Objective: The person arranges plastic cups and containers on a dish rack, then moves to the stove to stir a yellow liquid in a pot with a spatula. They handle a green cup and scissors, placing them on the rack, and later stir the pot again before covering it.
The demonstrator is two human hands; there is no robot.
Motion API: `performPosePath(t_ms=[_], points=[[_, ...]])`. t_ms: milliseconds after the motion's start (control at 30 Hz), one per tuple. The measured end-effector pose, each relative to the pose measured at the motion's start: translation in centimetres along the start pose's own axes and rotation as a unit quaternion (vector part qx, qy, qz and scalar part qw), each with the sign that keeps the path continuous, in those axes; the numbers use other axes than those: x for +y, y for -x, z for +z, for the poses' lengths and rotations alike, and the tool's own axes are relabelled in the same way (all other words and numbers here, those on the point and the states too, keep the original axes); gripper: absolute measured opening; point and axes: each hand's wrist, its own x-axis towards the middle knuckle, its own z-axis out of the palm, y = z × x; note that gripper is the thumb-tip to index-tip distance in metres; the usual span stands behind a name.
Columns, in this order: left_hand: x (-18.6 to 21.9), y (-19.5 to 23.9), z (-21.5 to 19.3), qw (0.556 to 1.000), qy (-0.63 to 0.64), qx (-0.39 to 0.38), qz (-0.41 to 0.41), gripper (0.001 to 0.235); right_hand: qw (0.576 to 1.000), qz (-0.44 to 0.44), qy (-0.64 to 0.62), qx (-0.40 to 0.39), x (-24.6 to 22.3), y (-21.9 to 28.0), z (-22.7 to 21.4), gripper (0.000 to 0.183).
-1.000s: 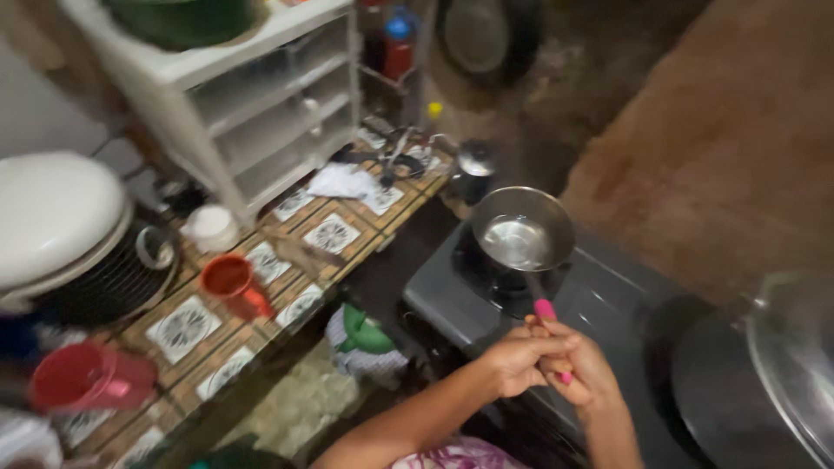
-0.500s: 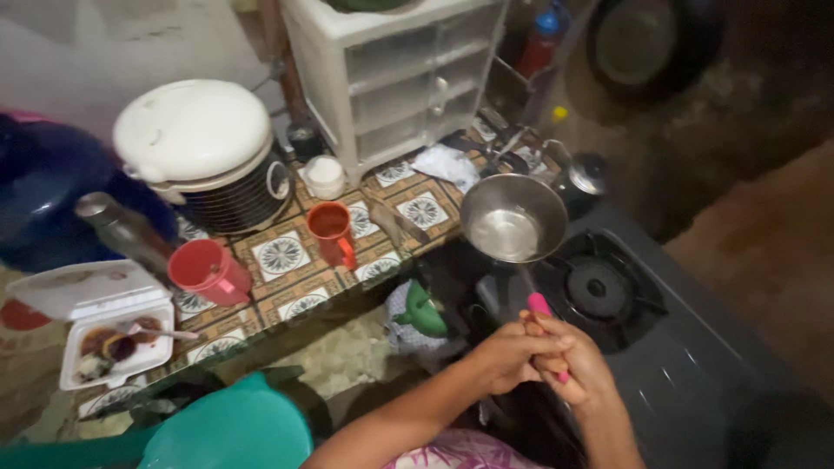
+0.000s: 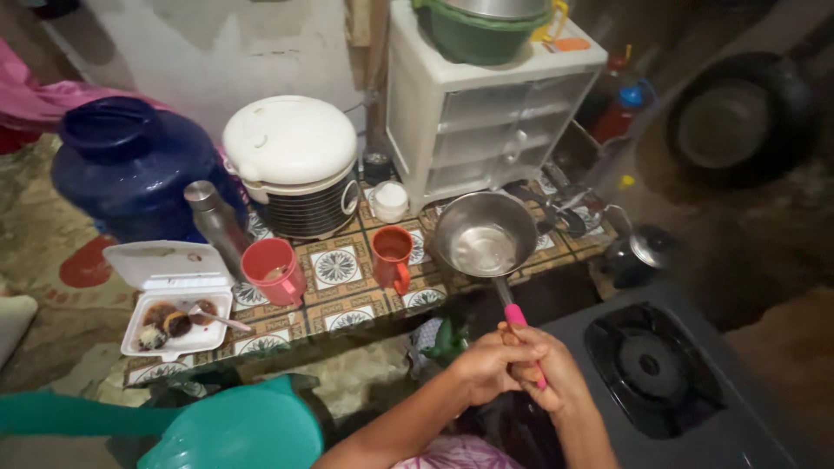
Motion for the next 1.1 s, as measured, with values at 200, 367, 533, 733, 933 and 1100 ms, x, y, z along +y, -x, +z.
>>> performPosePath(t_ms=[200, 367, 533, 733, 933, 1100], points=[[1.3, 0.5, -1.7, 0.999, 0.028, 0.017, 0.009, 0.018, 0.999, 0.013, 0.017, -0.034, 0.4, -1.9, 1.7, 0.022], [1.8, 0.6, -2.7, 0.998, 0.046, 0.039, 0.002, 0.019, 0.999, 0.011, 0.035, -0.006, 0.8, -2.6, 2.8, 0.020], [1.9, 0.5, -3.8, 0.997, 0.074, 0.021, 0.011, 0.022, 0.996, -0.012, 0.085, -0.017, 1.1, -2.9, 4.0, 0.019], [2.3, 0.7, -4.5, 0.994, 0.102, -0.021, 0.028, 0.026, 0.993, -0.034, 0.100, -0.049, 1.2, -3.0, 5.3, 0.017], [3.1, 1.3, -4.7, 0.991, 0.113, -0.047, 0.044, 0.025, 0.991, -0.035, 0.128, -0.015, 1.2, -2.9, 6.6, 0.018], [3.3, 1.8, -4.9, 0.990, 0.119, -0.055, 0.054, 0.024, 0.988, -0.040, 0.137, -0.052, 1.6, -3.0, 7.3, 0.025]])
